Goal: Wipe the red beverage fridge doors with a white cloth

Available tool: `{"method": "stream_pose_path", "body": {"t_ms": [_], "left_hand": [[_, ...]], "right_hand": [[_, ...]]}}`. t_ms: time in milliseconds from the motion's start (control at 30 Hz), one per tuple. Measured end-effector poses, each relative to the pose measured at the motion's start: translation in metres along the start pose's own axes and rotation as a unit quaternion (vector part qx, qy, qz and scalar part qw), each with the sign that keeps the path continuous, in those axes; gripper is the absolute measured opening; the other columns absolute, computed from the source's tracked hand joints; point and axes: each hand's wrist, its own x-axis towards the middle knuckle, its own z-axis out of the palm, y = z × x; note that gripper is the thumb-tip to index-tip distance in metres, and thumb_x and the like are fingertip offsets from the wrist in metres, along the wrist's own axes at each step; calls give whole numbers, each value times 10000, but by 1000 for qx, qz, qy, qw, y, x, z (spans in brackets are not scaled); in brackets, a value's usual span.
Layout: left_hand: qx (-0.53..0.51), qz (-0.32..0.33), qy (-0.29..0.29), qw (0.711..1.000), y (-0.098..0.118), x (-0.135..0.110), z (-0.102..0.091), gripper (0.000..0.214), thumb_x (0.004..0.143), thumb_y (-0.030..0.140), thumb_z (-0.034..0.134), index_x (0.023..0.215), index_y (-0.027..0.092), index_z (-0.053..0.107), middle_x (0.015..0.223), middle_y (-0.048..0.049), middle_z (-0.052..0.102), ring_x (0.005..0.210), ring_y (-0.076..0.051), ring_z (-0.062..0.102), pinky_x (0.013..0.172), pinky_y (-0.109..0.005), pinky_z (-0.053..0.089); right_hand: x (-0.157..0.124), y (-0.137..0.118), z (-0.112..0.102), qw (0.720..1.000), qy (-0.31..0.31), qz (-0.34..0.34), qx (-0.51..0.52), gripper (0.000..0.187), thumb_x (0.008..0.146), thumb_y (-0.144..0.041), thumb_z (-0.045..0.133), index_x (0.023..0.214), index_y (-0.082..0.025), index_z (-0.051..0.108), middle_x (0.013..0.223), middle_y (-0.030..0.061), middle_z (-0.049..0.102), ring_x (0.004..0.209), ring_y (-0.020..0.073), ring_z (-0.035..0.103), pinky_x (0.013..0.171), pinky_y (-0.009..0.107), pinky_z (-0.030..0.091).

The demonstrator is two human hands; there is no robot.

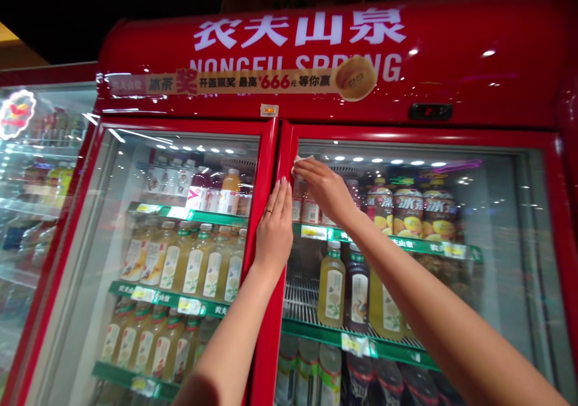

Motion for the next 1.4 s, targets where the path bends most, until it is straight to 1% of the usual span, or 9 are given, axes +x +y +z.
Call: {"method": "stream_pose_path", "body": {"t_ms": [100,333,533,667,867,1033,1200,1300,1400], "left_hand": [[-7,1,-3,1000,0,0,-1,951,1016,-46,327,1679,277,-272,1786,-114,299,1659,-252,275,1340,-478,423],[-19,1,-20,1000,0,1,-4,945,1014,-35,307,1669,291,-290,1805,-96,233,1661,-260,255,1341,-502,420],[6,43,-47,998,2,2,-10,912,1018,-40,268,1649,256,-320,1787,-96,292,1658,-228,258,1362,-472,386],[19,70,-65,995,6,6,-13,885,1032,-27,261,1654,241,-310,1785,-72,298,1659,-201,248,1367,-439,376],[37,96,-93,990,6,9,-10,871,1110,174,402,1694,179,-245,1789,-103,287,1667,-222,257,1368,-448,353],[34,87,-100,991,2,5,-10,824,1130,316,425,1742,186,-111,1795,-97,289,1668,-254,275,1362,-465,328],[33,91,-101,990,0,2,-10,779,1136,342,407,1753,182,-42,1782,-98,330,1664,-242,295,1348,-441,338],[37,90,-98,990,0,1,-9,778,1135,340,409,1753,167,-29,1778,-108,339,1659,-252,309,1342,-445,343],[48,88,-91,991,0,0,-10,779,1133,317,407,1751,162,-42,1776,-109,342,1657,-255,314,1334,-450,357]], "right_hand": [[-15,5,-12,1000,-21,-5,-12,454,1050,-79,461,1352,-221,768,1469,69,725,1458,247,613,1281,493,504],[-9,16,-19,996,52,72,-25,488,1060,-104,451,1336,-336,780,1435,13,744,1430,262,638,1253,545,533],[-34,7,-31,999,-26,26,-15,490,1035,-86,499,1395,-307,747,1493,20,708,1470,256,605,1274,536,514],[-45,15,-43,998,-15,42,-39,452,1055,-122,497,1407,-271,739,1506,57,698,1473,288,602,1250,569,530],[-31,17,-25,996,46,67,-42,527,1043,-68,437,1431,-292,715,1519,47,688,1501,292,572,1262,589,511],[-52,10,-30,999,-14,19,-47,575,1034,-51,455,1542,-265,617,1626,65,588,1559,283,501,1295,559,482],[-64,18,-42,995,13,53,-79,658,1017,-24,450,1618,-280,530,1664,72,537,1579,332,465,1284,638,470],[-50,20,-35,993,49,76,-74,630,1040,-52,450,1621,-284,527,1658,77,544,1584,341,458,1292,657,448],[-42,13,-26,996,29,56,-57,583,1053,-73,451,1601,-243,555,1651,95,553,1586,324,457,1313,608,439]]}}
